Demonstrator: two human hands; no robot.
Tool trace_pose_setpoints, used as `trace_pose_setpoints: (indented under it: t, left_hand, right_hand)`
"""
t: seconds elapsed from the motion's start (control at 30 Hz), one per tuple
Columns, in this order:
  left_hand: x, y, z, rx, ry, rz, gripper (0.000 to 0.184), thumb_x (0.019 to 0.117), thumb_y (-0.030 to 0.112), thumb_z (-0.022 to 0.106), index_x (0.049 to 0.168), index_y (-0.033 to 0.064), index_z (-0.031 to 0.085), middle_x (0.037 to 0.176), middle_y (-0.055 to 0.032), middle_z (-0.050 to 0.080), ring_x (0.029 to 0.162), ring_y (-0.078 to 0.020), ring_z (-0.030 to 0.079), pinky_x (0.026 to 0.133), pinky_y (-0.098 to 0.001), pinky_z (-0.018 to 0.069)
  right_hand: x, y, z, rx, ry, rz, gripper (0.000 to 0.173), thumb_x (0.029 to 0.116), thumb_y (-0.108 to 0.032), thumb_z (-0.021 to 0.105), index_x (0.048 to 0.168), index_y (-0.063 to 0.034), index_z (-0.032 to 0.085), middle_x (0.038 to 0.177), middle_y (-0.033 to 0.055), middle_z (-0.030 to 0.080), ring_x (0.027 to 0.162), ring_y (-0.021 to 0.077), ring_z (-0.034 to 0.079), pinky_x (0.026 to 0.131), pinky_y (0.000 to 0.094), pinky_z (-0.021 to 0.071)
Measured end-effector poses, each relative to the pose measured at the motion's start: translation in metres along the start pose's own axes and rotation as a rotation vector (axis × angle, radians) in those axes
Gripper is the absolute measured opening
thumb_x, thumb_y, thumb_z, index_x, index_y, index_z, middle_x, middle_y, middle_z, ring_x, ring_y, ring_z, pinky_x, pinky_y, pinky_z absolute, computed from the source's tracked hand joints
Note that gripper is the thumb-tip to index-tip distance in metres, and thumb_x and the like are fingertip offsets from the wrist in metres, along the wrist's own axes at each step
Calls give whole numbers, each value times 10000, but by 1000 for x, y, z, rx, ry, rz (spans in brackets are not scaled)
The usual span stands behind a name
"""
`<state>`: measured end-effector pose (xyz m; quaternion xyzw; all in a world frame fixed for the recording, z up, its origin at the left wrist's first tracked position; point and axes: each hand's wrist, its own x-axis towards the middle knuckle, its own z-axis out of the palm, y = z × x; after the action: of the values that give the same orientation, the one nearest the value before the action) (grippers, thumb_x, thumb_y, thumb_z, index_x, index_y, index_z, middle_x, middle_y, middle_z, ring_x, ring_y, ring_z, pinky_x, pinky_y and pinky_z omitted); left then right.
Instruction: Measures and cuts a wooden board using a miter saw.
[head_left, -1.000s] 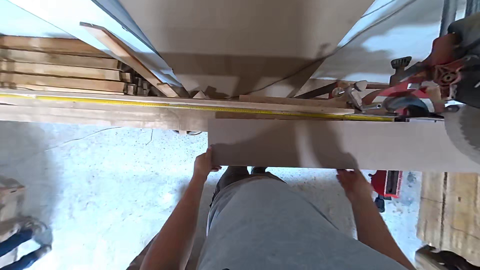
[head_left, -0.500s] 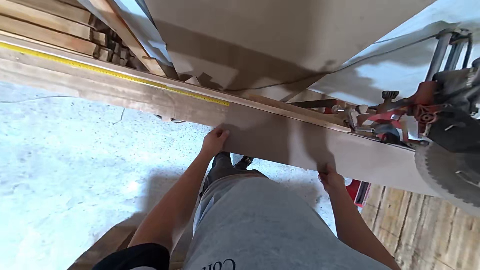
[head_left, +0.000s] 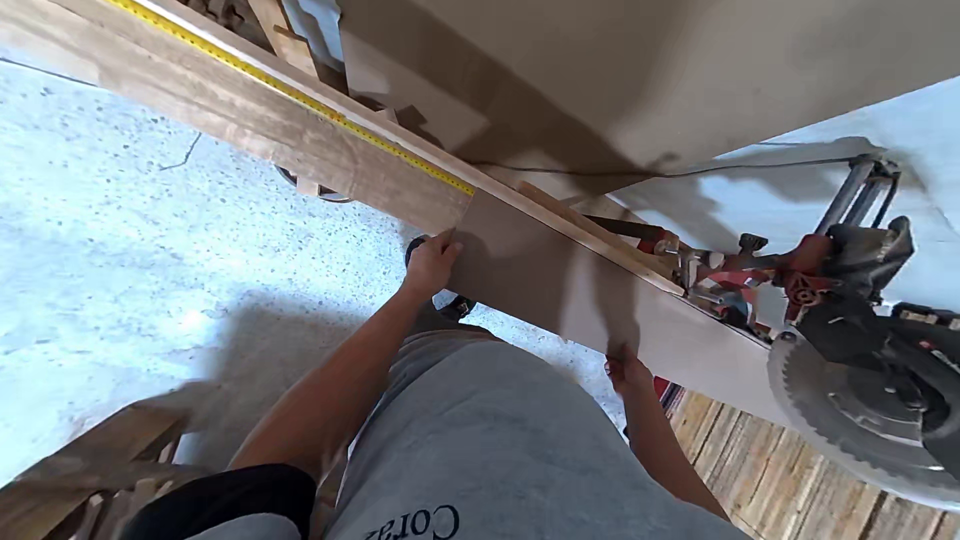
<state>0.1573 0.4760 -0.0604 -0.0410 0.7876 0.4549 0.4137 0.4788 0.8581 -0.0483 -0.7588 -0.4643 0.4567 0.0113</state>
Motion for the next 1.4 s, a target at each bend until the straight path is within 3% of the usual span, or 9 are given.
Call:
trace_pose_setpoints:
  t: [0.43, 0.7, 0.8, 1.1, 1.23, 1.4]
  left_hand:
    - [3, -3, -3, 39, -5, 8, 454, 1103, 384, 460, 1421, 87, 589, 1204, -211, 699, 1143, -381, 669, 1019, -632, 480]
    - [5, -6, -5, -7, -4, 18, 421, 1091, 385, 496, 1366, 98, 633, 1146, -186, 719, 1090, -353, 690, 988, -625, 500]
    - [6, -7, -8, -2, -24, 20, 420, 1090, 383, 498, 1401, 130, 622, 1174, -171, 721, 1114, -342, 687, 1005, -619, 496]
    - [6, -2, -14, 31, -47, 9, 426, 1085, 390, 509, 1221, 24, 679, 1063, -216, 713, 1032, -384, 689, 950, -642, 504]
    - [7, -3, -16, 35, -71, 8, 434, 1085, 402, 506, 1218, 32, 687, 1049, -211, 717, 1013, -379, 692, 939, -640, 508]
    - [9, -3, -18, 39, -68, 6, 430, 1067, 417, 542, 1097, 20, 702, 985, -200, 710, 964, -369, 690, 900, -628, 516]
  right_hand:
    - [0, -1, 4, 41, 9, 32, 402, 1076, -427, 492, 1175, -42, 549, 777, 94, 610, 549, 145, 563, 493, 297, 502]
    - [3, -1, 5, 47, 20, 51, 418, 1071, -440, 497, 1196, -43, 545, 792, 99, 612, 567, 151, 575, 509, 303, 516]
    - [3, 0, 6, 41, 26, 47, 419, 1072, -445, 492, 1189, -47, 552, 791, 91, 615, 565, 147, 574, 508, 299, 516]
    - [1, 3, 8, 54, 31, -6, 383, 1076, -419, 495, 1171, -53, 557, 801, 84, 606, 574, 145, 562, 513, 301, 505]
    - [-1, 3, 9, 96, 54, 13, 383, 1069, -429, 505, 1181, -65, 546, 811, 78, 607, 582, 139, 573, 522, 299, 515]
    - [-4, -1, 11, 94, 72, 34, 403, 1064, -437, 514, 1185, -54, 551, 803, 85, 598, 583, 146, 568, 523, 301, 512]
